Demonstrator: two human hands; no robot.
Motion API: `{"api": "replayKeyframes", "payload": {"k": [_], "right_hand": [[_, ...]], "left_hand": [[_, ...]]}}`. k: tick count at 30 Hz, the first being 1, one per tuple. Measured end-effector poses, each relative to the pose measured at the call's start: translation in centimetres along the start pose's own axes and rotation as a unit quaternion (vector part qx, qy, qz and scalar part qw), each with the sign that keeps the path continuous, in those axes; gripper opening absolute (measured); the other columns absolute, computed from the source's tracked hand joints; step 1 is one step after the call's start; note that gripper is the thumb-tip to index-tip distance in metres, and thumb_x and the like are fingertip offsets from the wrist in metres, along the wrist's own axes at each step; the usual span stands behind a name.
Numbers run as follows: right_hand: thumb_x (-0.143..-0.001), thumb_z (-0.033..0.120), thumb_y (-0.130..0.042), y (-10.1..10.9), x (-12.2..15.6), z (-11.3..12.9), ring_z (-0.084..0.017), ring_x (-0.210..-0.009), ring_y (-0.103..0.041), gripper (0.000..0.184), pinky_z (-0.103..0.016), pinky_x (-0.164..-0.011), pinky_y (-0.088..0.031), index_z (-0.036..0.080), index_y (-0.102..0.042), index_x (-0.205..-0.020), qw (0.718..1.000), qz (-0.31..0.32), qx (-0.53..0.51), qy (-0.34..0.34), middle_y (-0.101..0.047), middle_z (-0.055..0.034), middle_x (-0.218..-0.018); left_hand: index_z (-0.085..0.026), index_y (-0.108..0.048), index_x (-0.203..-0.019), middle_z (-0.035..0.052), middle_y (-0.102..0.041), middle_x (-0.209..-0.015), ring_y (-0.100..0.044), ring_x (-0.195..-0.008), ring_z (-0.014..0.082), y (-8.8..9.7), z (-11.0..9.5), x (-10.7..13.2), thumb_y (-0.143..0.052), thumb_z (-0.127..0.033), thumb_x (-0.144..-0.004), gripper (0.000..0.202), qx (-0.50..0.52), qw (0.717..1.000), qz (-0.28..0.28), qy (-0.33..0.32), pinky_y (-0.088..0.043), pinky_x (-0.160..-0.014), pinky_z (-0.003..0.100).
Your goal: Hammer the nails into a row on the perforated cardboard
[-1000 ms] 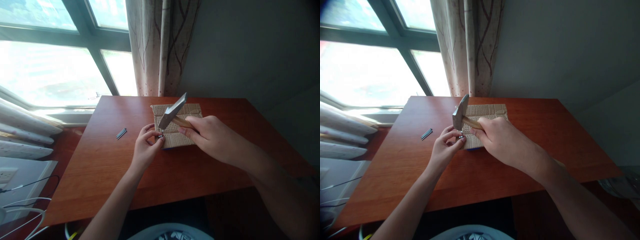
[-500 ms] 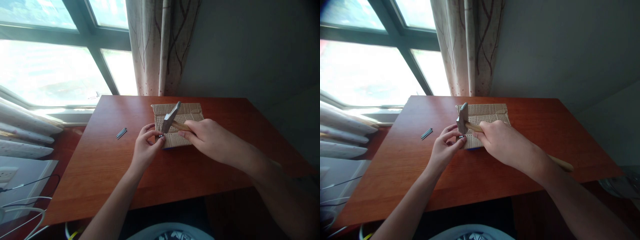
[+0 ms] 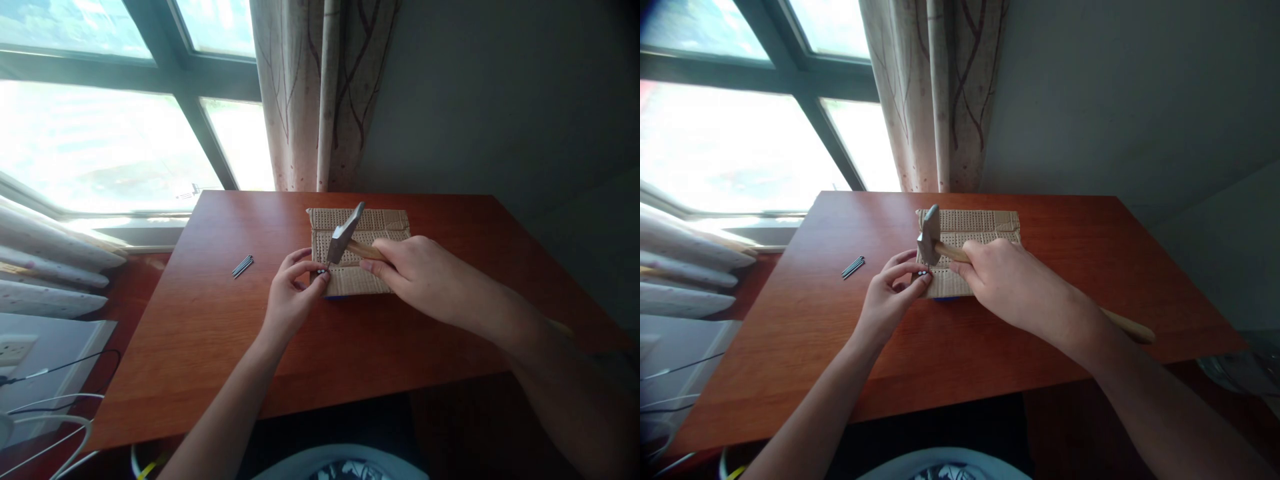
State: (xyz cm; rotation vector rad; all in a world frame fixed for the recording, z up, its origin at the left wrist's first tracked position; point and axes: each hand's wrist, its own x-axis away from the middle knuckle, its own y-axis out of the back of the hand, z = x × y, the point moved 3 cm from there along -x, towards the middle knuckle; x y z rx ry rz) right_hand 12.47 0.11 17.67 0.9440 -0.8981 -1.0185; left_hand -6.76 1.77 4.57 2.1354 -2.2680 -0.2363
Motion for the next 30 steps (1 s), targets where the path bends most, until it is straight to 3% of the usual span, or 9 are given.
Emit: {"api": "replayKeyframes", "payload": {"k": [11, 23, 30], "right_hand": [[-0.1, 0.043, -0.047, -0.1, -0.1, -0.1, -0.013, -0.058, -0.052, 0.034, -0.027, -0.054, -0.031, 0.022, -0.051, -0.074, 0.999, 0.005, -0.043, 0.006, -0.06, 0.0003, -0.066], [-0.1, 0.04, -0.05, 1.4, -0.5, 0.7, -0.01, -0.052, -0.043, 0.036, -0.028, -0.051, -0.027, 0.022, -0.046, -0.069, 0.997, -0.041, -0.057, 0.03, -0.051, 0.0042, -0.06], [-0.1, 0.042, -0.048, -0.2, -0.7, 0.3, -0.012, -0.056, -0.05, 0.034, -0.027, -0.052, -0.03, 0.021, -0.05, -0.073, 1.0, 0.013, -0.022, -0.004, -0.058, 0.0006, -0.066]], "left_hand": [[-0.019, -0.079, -0.086, 0.0118, -0.06, -0.134, -0.065, -0.115, 0.0281, -0.1, -0.1, 0.0, -0.076, -0.035, -0.079, 0.018, -0.01, 1.0, -0.002, 0.0, -0.055, -0.061, 0.022], [-0.02, -0.079, -0.087, 0.0113, -0.059, -0.134, -0.064, -0.115, 0.0278, 0.0, 0.4, 0.1, -0.076, -0.037, -0.078, 0.019, -0.017, 1.0, -0.007, 0.003, -0.051, -0.058, 0.021], [-0.02, -0.079, -0.085, 0.011, -0.06, -0.132, -0.064, -0.114, 0.0276, -0.1, 0.0, 0.1, -0.076, -0.035, -0.079, 0.017, -0.02, 1.0, -0.007, -0.006, -0.048, -0.056, 0.02]]}}
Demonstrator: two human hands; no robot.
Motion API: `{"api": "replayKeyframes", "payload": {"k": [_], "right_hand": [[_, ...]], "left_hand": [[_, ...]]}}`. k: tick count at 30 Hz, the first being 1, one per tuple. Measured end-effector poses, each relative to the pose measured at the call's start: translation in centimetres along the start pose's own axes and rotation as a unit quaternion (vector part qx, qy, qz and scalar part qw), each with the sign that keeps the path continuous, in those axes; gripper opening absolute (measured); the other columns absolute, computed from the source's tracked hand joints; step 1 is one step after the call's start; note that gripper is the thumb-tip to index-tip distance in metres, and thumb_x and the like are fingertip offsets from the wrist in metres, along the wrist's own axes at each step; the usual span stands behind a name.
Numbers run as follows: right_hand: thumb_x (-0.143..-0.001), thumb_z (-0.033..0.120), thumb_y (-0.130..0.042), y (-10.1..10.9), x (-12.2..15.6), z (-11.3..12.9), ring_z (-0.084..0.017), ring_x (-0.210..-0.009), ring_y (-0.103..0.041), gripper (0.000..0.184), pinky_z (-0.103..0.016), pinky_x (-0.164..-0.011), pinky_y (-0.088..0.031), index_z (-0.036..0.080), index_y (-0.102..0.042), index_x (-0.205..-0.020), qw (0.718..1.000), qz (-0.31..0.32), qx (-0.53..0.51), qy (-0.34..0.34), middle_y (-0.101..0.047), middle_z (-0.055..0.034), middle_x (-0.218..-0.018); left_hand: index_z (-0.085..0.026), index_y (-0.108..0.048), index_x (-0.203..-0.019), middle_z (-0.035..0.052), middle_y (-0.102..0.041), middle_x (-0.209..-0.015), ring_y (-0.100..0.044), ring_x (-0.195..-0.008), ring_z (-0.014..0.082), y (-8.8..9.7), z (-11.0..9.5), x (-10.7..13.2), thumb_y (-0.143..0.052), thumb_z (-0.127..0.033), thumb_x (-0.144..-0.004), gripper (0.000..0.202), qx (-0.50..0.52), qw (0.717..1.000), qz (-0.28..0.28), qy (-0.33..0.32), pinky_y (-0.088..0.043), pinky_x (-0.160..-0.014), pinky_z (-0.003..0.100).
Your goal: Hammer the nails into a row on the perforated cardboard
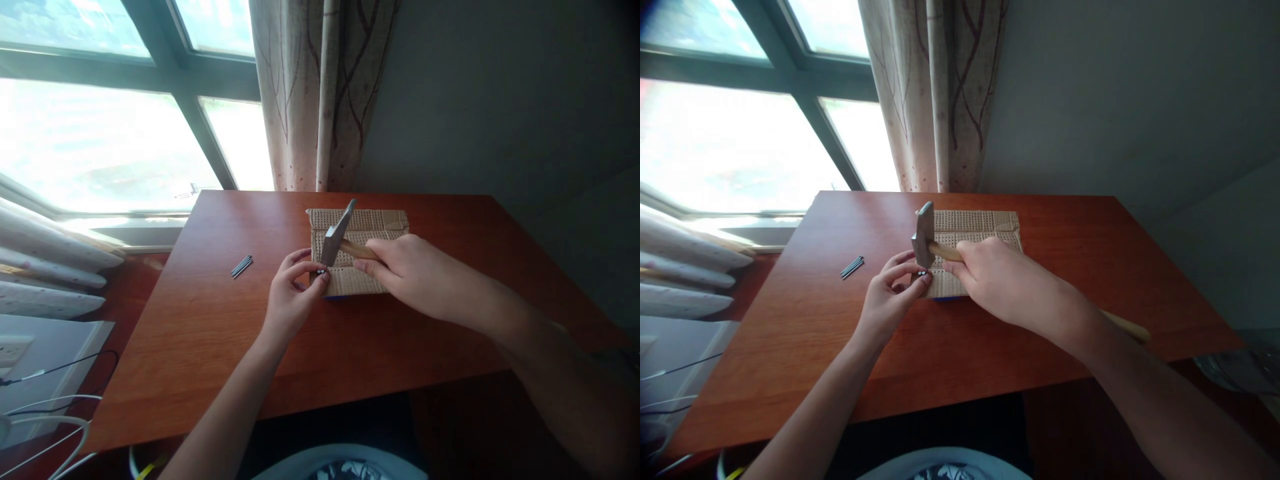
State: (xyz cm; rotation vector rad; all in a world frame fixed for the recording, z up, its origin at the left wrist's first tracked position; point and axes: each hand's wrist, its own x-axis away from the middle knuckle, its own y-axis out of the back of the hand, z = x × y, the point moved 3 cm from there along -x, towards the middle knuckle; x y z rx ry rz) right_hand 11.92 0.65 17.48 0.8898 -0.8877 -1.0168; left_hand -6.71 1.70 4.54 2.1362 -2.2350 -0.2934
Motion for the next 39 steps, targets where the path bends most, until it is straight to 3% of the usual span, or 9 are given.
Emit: {"api": "replayKeyframes", "payload": {"k": [8, 14, 20, 39], "right_hand": [[-0.101, 0.039, -0.048, 0.6, 0.1, 0.2, -0.012, -0.057, -0.052, 0.033, -0.027, -0.054, -0.03, 0.021, -0.052, -0.073, 0.999, -0.038, -0.019, 0.014, -0.06, 0.0009, -0.065], [-0.1, 0.041, -0.048, -0.3, 0.0, 0.0, -0.014, -0.059, -0.054, 0.032, -0.027, -0.055, -0.031, 0.021, -0.055, -0.076, 1.0, 0.01, 0.014, 0.004, -0.061, -0.0015, -0.069], [-0.101, 0.042, -0.046, -0.3, 0.2, -0.4, -0.013, -0.058, -0.053, 0.034, -0.027, -0.055, -0.03, 0.022, -0.051, -0.075, 1.0, -0.027, -0.006, 0.007, -0.06, 0.0002, -0.066], [-0.102, 0.04, -0.043, -2.0, 0.7, -0.4, -0.014, -0.059, -0.056, 0.03, -0.026, -0.055, -0.031, 0.021, -0.051, -0.079, 1.0, -0.006, 0.011, -0.002, -0.063, -0.0024, -0.072]], "left_hand": [[-0.02, -0.079, -0.087, 0.0114, -0.059, -0.133, -0.064, -0.115, 0.0284, 0.0, 0.3, 0.0, -0.076, -0.036, -0.079, 0.019, 0.003, 1.0, 0.001, 0.001, -0.052, -0.058, 0.022], [-0.02, -0.079, -0.086, 0.0117, -0.06, -0.133, -0.064, -0.116, 0.0291, 0.1, 0.3, 0.0, -0.075, -0.037, -0.079, 0.019, -0.004, 1.0, 0.0, 0.0, -0.054, -0.06, 0.023], [-0.02, -0.079, -0.087, 0.0112, -0.06, -0.133, -0.065, -0.114, 0.0281, 0.0, 0.2, 0.0, -0.075, -0.036, -0.079, 0.018, -0.002, 1.0, 0.001, 0.003, -0.053, -0.06, 0.023], [-0.02, -0.079, -0.089, 0.0119, -0.06, -0.134, -0.064, -0.116, 0.0292, 0.0, 0.3, 0.0, -0.077, -0.038, -0.077, 0.022, 0.016, 1.0, -0.001, 0.013, -0.055, -0.061, 0.023]]}}
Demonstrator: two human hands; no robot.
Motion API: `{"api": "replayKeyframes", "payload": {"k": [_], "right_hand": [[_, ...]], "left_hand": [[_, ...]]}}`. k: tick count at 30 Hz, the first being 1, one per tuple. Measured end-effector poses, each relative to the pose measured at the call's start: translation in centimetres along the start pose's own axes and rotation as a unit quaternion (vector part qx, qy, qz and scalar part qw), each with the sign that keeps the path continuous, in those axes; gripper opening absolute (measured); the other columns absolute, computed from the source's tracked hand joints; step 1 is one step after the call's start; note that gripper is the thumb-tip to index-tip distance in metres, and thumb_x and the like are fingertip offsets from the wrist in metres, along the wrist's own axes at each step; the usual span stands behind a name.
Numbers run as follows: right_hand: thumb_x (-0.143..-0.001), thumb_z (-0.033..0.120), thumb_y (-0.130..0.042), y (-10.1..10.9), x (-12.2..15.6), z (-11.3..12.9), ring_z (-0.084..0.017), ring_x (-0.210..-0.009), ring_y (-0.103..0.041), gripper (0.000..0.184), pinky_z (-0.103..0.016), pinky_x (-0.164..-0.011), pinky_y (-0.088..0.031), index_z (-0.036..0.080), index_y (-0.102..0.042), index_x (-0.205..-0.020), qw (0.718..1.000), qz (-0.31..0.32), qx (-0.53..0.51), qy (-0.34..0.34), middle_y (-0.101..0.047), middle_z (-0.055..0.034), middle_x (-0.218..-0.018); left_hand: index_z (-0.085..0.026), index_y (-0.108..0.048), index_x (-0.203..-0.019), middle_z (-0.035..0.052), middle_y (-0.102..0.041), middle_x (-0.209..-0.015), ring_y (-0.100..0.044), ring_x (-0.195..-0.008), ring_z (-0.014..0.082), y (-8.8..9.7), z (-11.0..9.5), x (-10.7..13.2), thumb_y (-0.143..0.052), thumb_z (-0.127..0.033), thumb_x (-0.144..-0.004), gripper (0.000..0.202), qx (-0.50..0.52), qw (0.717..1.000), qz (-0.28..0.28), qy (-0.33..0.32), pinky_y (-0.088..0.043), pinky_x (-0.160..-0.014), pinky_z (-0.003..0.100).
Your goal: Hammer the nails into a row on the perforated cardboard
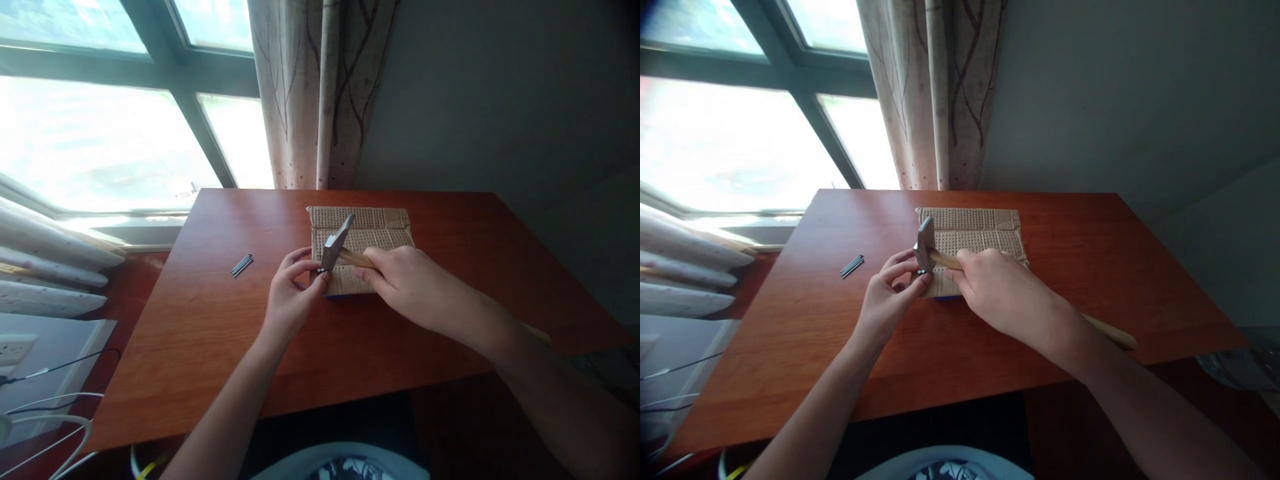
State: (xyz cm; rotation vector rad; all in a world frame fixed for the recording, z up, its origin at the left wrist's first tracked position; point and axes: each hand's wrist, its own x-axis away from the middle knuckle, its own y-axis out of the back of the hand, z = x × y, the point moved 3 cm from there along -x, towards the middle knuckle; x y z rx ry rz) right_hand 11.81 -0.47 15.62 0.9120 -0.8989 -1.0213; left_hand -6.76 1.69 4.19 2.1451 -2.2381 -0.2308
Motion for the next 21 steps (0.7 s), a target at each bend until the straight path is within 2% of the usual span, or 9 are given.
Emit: {"api": "replayKeyframes", "payload": {"k": [5, 13, 16, 21], "right_hand": [[-0.101, 0.039, -0.044, -0.3, -0.1, -0.1, -0.015, -0.06, -0.057, 0.029, -0.027, -0.057, -0.031, 0.021, -0.049, -0.078, 1.0, 0.017, 0.018, -0.012, -0.063, -0.0028, -0.07], [-0.1, 0.039, -0.048, 0.2, 0.4, -0.8, -0.013, -0.056, -0.053, 0.032, -0.026, -0.054, -0.032, 0.022, -0.047, -0.074, 0.998, -0.021, -0.051, -0.007, -0.058, 0.0018, -0.064], [-0.1, 0.042, -0.048, 0.6, 1.2, -2.2, -0.012, -0.053, -0.051, 0.035, -0.027, -0.053, -0.031, 0.023, -0.045, -0.072, 0.995, -0.058, -0.076, -0.028, -0.053, 0.004, -0.059], [-0.097, 0.046, -0.054, -0.1, 2.6, -5.4, -0.012, -0.049, -0.045, 0.036, -0.029, -0.051, -0.029, 0.024, -0.045, -0.071, 0.981, -0.169, -0.055, -0.073, -0.05, 0.0041, -0.056]], "left_hand": [[-0.02, -0.079, -0.09, 0.012, -0.06, -0.134, -0.064, -0.115, 0.0291, 0.0, 0.0, 0.0, -0.077, -0.038, -0.077, 0.022, -0.001, 1.0, 0.0, 0.001, -0.055, -0.062, 0.024], [-0.02, -0.08, -0.089, 0.0113, -0.06, -0.134, -0.064, -0.116, 0.0286, 0.0, -0.2, 0.0, -0.077, -0.036, -0.078, 0.019, -0.006, 1.0, 0.007, 0.007, -0.055, -0.063, 0.024], [-0.021, -0.079, -0.091, 0.0105, -0.06, -0.136, -0.062, -0.119, 0.0281, 0.1, -0.4, 0.1, -0.075, -0.034, -0.08, 0.017, -0.02, 1.0, 0.014, -0.007, -0.054, -0.064, 0.024], [-0.021, -0.076, -0.092, 0.011, -0.058, -0.136, -0.059, -0.123, 0.0281, 0.1, -0.9, 0.5, -0.071, -0.033, -0.083, 0.016, -0.054, 0.998, 0.008, -0.041, -0.053, -0.066, 0.024]]}}
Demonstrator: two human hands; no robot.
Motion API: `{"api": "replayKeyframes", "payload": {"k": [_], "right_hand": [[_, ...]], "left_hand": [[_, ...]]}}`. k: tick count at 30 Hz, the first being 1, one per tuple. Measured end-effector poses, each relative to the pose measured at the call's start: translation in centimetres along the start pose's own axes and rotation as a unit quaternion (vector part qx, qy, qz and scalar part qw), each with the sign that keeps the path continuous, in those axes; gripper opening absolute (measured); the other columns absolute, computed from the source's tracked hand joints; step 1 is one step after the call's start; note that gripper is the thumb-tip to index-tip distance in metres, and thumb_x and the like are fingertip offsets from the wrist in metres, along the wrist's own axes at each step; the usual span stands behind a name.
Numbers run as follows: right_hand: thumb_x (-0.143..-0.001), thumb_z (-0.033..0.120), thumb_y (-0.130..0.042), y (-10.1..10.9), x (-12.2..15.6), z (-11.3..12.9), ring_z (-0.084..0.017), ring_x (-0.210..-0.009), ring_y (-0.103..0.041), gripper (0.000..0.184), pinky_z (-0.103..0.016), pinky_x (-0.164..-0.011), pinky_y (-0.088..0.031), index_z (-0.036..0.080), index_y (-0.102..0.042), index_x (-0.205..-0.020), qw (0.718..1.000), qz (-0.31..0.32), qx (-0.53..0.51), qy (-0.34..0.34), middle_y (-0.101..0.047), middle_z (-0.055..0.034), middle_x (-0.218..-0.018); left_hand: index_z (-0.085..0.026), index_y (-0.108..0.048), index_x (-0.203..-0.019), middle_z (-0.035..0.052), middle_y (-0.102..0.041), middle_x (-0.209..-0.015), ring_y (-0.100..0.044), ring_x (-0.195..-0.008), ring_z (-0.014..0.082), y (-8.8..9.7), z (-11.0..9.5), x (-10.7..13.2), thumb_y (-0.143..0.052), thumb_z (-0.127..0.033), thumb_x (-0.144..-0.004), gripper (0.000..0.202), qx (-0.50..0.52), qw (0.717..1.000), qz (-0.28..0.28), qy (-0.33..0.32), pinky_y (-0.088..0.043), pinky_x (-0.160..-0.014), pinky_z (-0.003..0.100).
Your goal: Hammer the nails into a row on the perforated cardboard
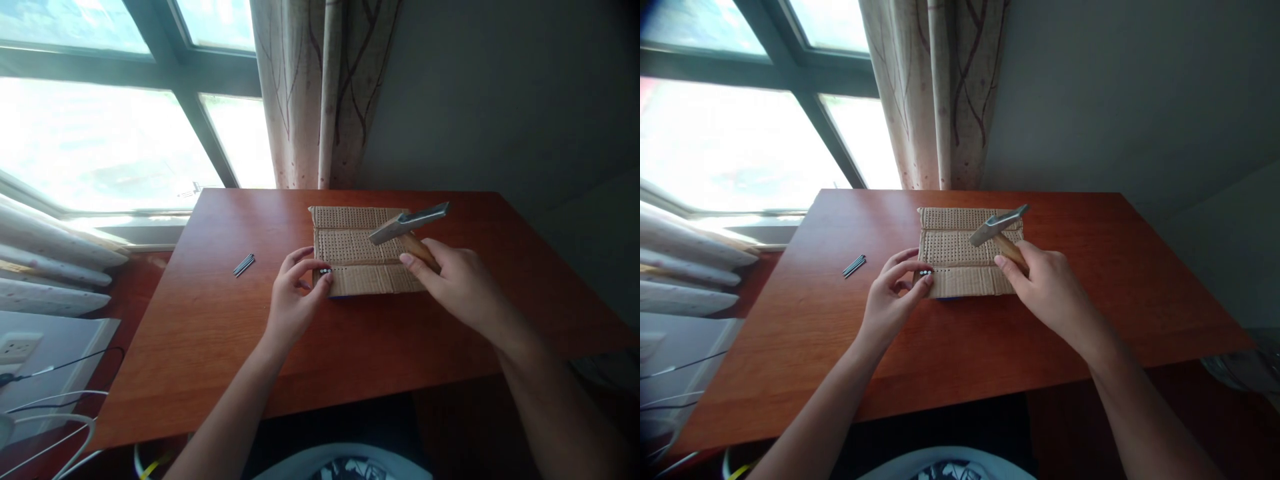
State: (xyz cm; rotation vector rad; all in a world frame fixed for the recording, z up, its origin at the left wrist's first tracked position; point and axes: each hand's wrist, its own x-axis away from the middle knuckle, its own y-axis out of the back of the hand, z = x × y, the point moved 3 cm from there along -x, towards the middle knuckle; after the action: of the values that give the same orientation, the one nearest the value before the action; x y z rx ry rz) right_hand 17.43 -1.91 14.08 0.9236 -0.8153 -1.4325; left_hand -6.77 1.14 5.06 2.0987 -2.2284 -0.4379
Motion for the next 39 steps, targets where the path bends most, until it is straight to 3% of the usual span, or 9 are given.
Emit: {"api": "replayKeyframes", "payload": {"k": [7, 10, 15, 21, 24, 26, 30, 34, 39], "right_hand": [[-0.094, 0.047, -0.058, -1.0, 1.0, -3.7, -0.016, -0.06, -0.05, 0.035, -0.031, -0.058, -0.036, 0.024, -0.047, -0.07, 0.994, -0.107, 0.006, -0.012, -0.054, 0.0005, -0.066], [-0.093, 0.05, -0.059, -1.1, 1.3, -5.2, -0.017, -0.059, -0.052, 0.036, -0.032, -0.058, -0.037, 0.024, -0.049, -0.071, 0.993, -0.107, -0.012, -0.045, -0.055, 0.0001, -0.065], [-0.088, 0.051, -0.066, -1.8, 2.0, -5.8, -0.018, -0.064, -0.057, 0.032, -0.033, -0.064, -0.045, 0.023, -0.056, -0.076, 0.987, -0.129, -0.08, -0.059, -0.061, -0.0006, -0.07], [-0.09, 0.039, -0.068, -2.6, 3.0, -2.7, -0.019, -0.065, -0.061, 0.02, -0.033, -0.066, -0.049, 0.022, -0.069, -0.101, 0.993, -0.092, -0.073, 0.012, -0.064, -0.0002, -0.072], [-0.09, 0.024, -0.065, -2.2, 3.0, -1.0, -0.023, -0.088, -0.072, 0.004, -0.033, -0.072, -0.053, 0.021, -0.064, -0.088, 0.989, -0.072, -0.109, 0.07, -0.075, -0.0086, -0.1], [-0.09, 0.017, -0.062, -2.1, 2.9, -0.3, -0.025, -0.1, -0.072, 0.018, -0.034, -0.076, -0.055, 0.022, -0.056, -0.074, 0.985, -0.061, -0.119, 0.109, -0.075, -0.0118, -0.114], [-0.09, 0.014, -0.059, -2.9, 2.5, 0.4, -0.025, -0.104, -0.073, 0.028, -0.035, -0.079, -0.056, 0.023, -0.045, -0.068, 0.984, -0.041, -0.103, 0.139, -0.071, -0.012, -0.129], [-0.088, 0.009, -0.059, -4.2, 2.3, 0.7, -0.022, -0.099, -0.074, 0.027, -0.032, -0.076, -0.055, 0.022, -0.044, -0.07, 0.984, -0.034, -0.063, 0.163, -0.065, -0.0081, -0.141], [-0.091, 0.012, -0.059, -5.3, 2.1, 0.6, -0.019, -0.089, -0.075, 0.026, -0.029, -0.07, -0.053, 0.021, -0.046, -0.07, 0.979, -0.027, -0.019, 0.2, -0.064, -0.0047, -0.142]], "left_hand": [[-0.022, -0.065, -0.117, 0.0094, -0.061, -0.128, -0.062, -0.101, 0.0193, 1.0, 0.1, 0.3, -0.07, -0.039, -0.086, 0.036, 0.01, 0.999, -0.051, 0.014, -0.052, -0.07, 0.025], [-0.019, -0.063, -0.091, 0.0035, -0.065, -0.089, -0.06, -0.08, 0.0156, 1.9, 0.3, 0.4, -0.067, -0.045, -0.088, 0.027, 0.012, 0.997, -0.057, 0.059, -0.047, -0.066, 0.024], [-0.018, -0.058, -0.065, 0.0007, -0.057, -0.062, -0.05, -0.059, 0.0132, 1.5, 0.5, 1.2, -0.061, -0.054, -0.089, 0.043, 0.067, 0.985, 0.075, 0.14, -0.04, -0.058, 0.025], [-0.017, -0.064, -0.073, 0.0068, -0.067, -0.075, -0.056, -0.063, 0.0159, 1.1, 1.5, 2.3, -0.046, -0.053, -0.094, 0.046, 0.166, 0.966, 0.108, 0.167, -0.046, -0.061, 0.028], [-0.018, -0.066, -0.081, 0.0058, -0.068, -0.081, -0.06, -0.07, 0.017, 1.7, 2.0, 2.0, -0.054, -0.042, -0.088, 0.028, 0.137, 0.974, 0.073, 0.164, -0.047, -0.061, 0.027], [-0.018, -0.067, -0.096, 0.0073, -0.071, -0.098, -0.065, -0.083, 0.0189, 2.1, 2.1, 1.5, -0.065, -0.034, -0.08, 0.023, 0.076, 0.985, 0.051, 0.143, -0.05, -0.065, 0.026], [-0.023, -0.053, -0.137, 0.0136, -0.058, -0.141, -0.06, -0.123, 0.0263, 1.6, 2.1, 0.5, -0.077, -0.027, -0.072, 0.069, -0.005, 0.995, 0.089, 0.052, -0.056, -0.086, 0.031], [-0.023, -0.031, -0.154, 0.0172, -0.05, -0.15, -0.057, -0.13, 0.0302, -0.3, 2.2, -0.1, -0.085, -0.029, -0.07, 0.1, 0.054, 0.986, 0.155, 0.027, -0.054, -0.1, 0.038], [-0.023, -0.017, -0.159, 0.0179, -0.043, -0.156, -0.048, -0.14, 0.0344, -1.4, 2.0, -1.1, -0.088, -0.033, -0.068, 0.116, 0.081, 0.983, 0.161, -0.021, -0.043, -0.115, 0.046]]}}
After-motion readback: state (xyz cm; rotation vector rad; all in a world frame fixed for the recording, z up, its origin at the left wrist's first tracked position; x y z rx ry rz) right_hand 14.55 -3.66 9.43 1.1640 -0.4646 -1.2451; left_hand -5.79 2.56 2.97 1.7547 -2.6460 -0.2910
